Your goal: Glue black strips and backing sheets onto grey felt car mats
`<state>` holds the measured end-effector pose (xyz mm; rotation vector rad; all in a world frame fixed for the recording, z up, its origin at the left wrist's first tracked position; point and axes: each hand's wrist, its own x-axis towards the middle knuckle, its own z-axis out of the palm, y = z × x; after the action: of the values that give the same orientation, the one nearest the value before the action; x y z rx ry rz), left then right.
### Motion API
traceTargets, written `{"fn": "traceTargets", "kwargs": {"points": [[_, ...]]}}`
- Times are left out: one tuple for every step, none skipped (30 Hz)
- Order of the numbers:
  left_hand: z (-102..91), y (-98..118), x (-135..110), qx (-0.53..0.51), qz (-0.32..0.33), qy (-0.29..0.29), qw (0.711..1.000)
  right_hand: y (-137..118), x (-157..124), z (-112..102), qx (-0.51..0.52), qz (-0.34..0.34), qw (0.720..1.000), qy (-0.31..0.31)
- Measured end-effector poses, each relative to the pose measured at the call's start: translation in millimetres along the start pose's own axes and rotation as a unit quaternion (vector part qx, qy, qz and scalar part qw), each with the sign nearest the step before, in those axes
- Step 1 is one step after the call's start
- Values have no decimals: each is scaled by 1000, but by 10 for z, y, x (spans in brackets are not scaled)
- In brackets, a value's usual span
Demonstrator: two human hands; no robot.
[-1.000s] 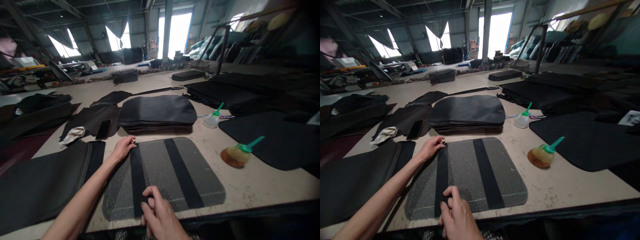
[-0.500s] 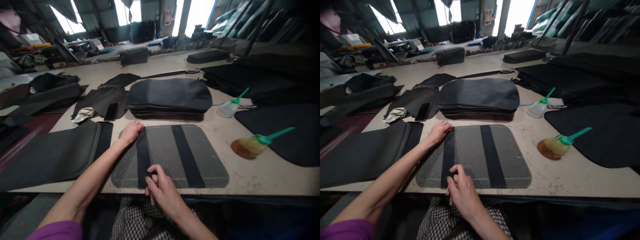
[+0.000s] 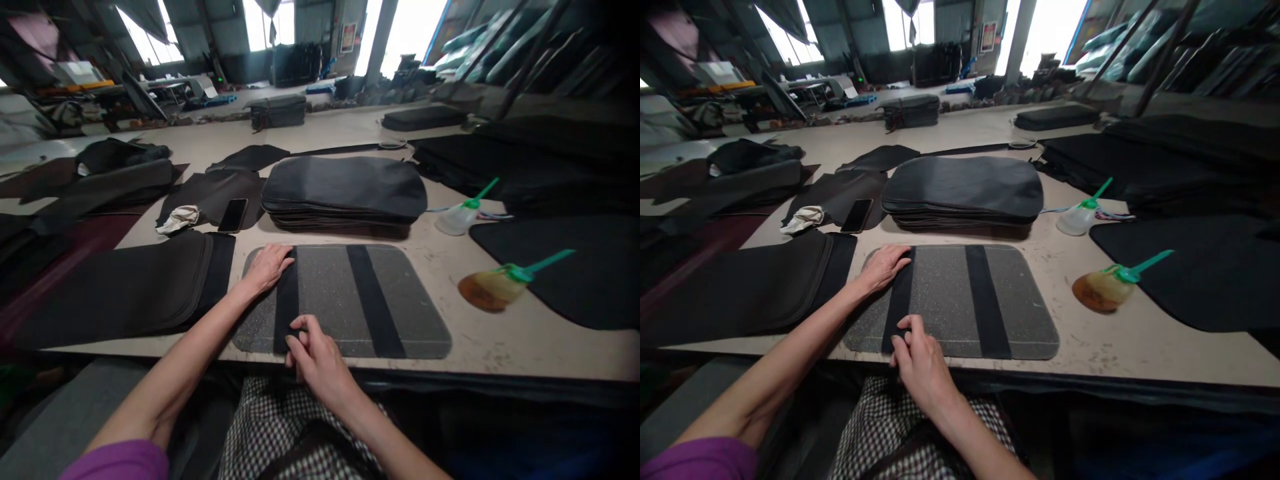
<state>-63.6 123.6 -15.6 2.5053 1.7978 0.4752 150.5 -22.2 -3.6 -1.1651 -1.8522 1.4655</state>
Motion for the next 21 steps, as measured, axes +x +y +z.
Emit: {"fn": "traceTargets", "kwargs": {"points": [[4, -6, -2, -1, 2, 1, 1000, -10, 1, 9, 0, 0, 1000, -4], [5, -9, -3, -2, 4, 1, 1000, -18, 3, 18, -3, 0, 1000, -7], [4, -10, -4, -2, 4, 2, 1000, -22, 6, 27, -10, 0, 1000, -9], [1, -9, -6, -1, 3, 2, 1000, -23, 9, 37, -20, -1, 1000, -10], [-4, -7, -10, 1, 1, 1, 1000, -22, 13, 46, -33, -3, 999, -10], [-10, -3, -15, 5, -1, 0, 1000, -19, 17, 54, -48, -7, 999, -8], [-14, 2, -22, 9, -3, -2, 1000, -18, 20, 62, -63, -10, 998, -6], [-17, 7, -30, 12, -5, -3, 1000, -18, 24, 67, -81, -11, 997, -4], [-17, 11, -38, 14, -6, -3, 1000, -22, 27, 72, -101, -11, 995, -3], [-15, 14, -46, 15, -7, -3, 1000, -30, 31, 76, -124, -6, 992, -3], [-10, 17, -54, 14, -8, -1, 1000, -42, 33, 80, -152, 2, 988, -4], [-3, 18, -61, 14, -9, 0, 1000, -58, 35, 84, -184, 11, 983, -6], [6, 19, -68, 14, -10, 2, 1000, -77, 36, 90, -220, 19, 975, -9], [15, 18, -74, 16, -10, 3, 1000, -98, 36, 96, -258, 24, 966, -12], [24, 18, -80, 18, -9, 3, 1000, -118, 35, 104, -296, 26, 955, -16], [32, 18, -85, 20, -9, 3, 1000, -136, 32, 112, -333, 25, 942, -19], [37, 20, -91, 22, -8, 3, 1000, -151, 28, 120, -369, 19, 929, -22], [40, 22, -96, 24, -7, 3, 1000, -162, 21, 126, -400, 12, 916, -24], [41, 26, -101, 26, -6, 3, 1000, -167, 12, 127, -426, 4, 904, -27], [40, 31, -105, 28, -4, 3, 1000, -169, -3, 123, -446, -7, 895, -30], [37, 38, -108, 31, -3, 5, 1000, -165, -23, 110, -457, -18, 889, -34]]}}
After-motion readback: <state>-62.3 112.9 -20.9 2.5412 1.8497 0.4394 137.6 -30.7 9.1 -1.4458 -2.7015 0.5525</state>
